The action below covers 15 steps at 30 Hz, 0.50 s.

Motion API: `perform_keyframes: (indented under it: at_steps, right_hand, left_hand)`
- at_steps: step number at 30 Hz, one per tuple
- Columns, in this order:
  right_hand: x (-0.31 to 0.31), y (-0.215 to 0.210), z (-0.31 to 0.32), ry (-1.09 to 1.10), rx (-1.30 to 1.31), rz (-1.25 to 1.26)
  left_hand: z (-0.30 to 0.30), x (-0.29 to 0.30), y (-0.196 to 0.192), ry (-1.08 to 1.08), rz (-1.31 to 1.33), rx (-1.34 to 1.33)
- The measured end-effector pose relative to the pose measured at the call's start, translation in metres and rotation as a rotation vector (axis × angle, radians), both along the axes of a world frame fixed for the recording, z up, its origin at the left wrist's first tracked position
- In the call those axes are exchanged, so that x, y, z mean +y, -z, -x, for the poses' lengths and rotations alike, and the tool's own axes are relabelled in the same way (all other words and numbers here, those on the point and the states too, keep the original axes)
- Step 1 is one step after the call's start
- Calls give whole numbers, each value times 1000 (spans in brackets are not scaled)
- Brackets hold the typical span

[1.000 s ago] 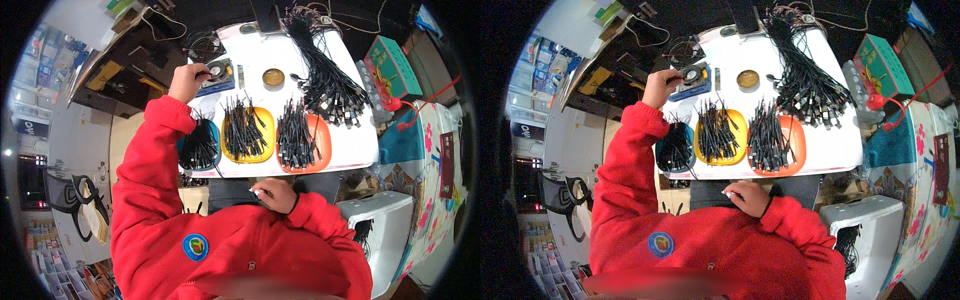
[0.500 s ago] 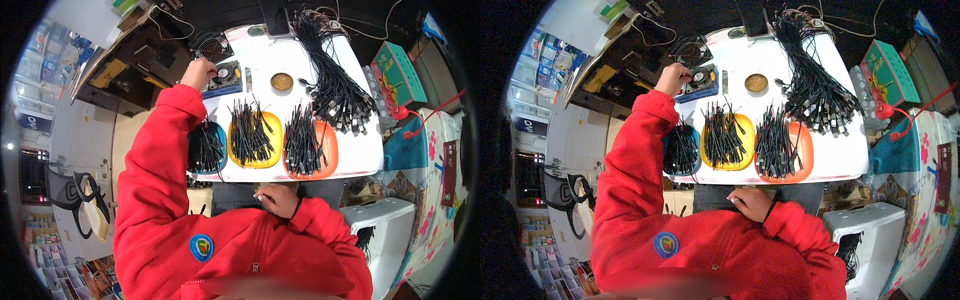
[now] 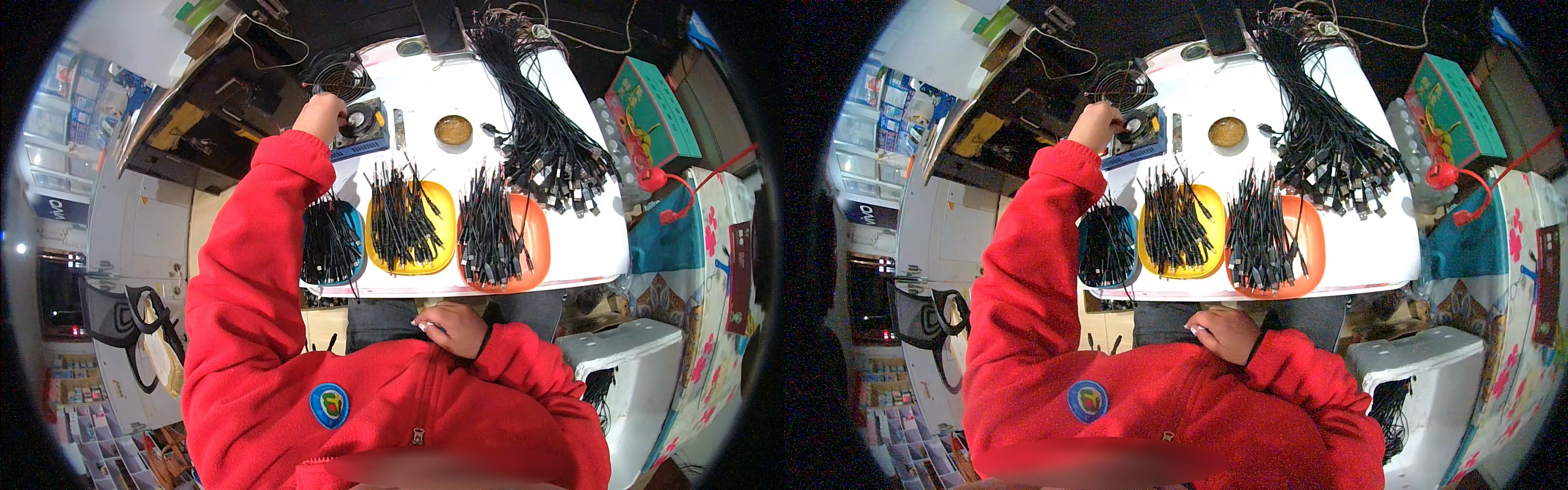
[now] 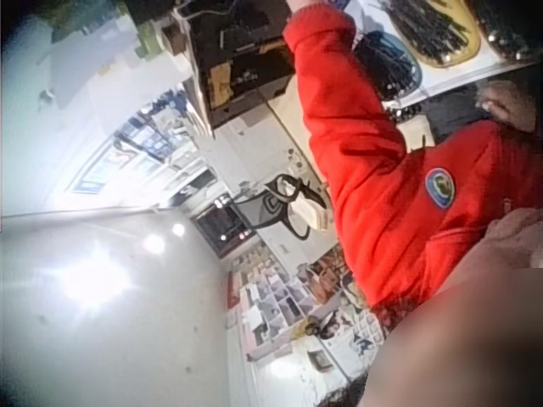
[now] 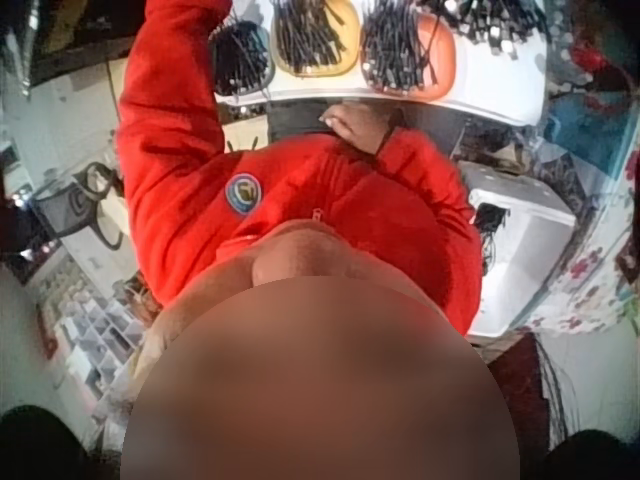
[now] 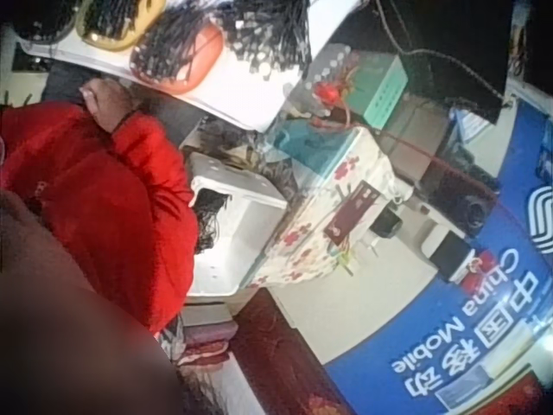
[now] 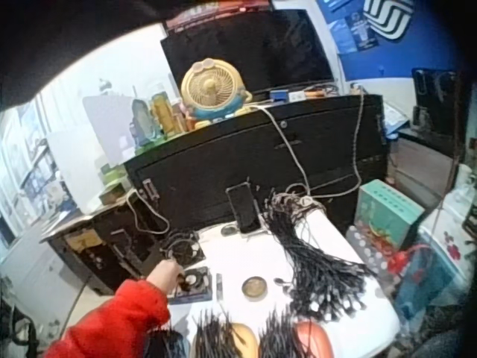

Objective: The person repeatedly picks small black electronic components from trays, attaches a white connector to each, and places the assembled units into a white bin. The person handles items one at a time and continues the cycle throughout the clip.

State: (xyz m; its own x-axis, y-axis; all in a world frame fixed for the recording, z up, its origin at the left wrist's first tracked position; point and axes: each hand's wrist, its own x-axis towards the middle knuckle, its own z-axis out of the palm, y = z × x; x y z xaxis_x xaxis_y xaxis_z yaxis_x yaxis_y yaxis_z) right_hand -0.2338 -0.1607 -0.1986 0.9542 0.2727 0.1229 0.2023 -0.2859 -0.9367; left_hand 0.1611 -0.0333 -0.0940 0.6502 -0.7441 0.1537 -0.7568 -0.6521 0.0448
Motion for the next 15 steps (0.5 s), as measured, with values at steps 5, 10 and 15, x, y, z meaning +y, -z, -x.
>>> perform_keyframes:
  at_steps: [5, 10, 15]
  right_hand:
    - [0, -1, 1, 10, -4, -12]
    - [0, -1, 1, 14, -12, 9]
    - [0, -5, 4, 64, -23, 5]
  left_hand:
    - [1, -2, 0, -1, -49, -30]
    - [0, -2, 3, -21, -29, -35]
    - [6, 2, 5, -17, 28, -81]
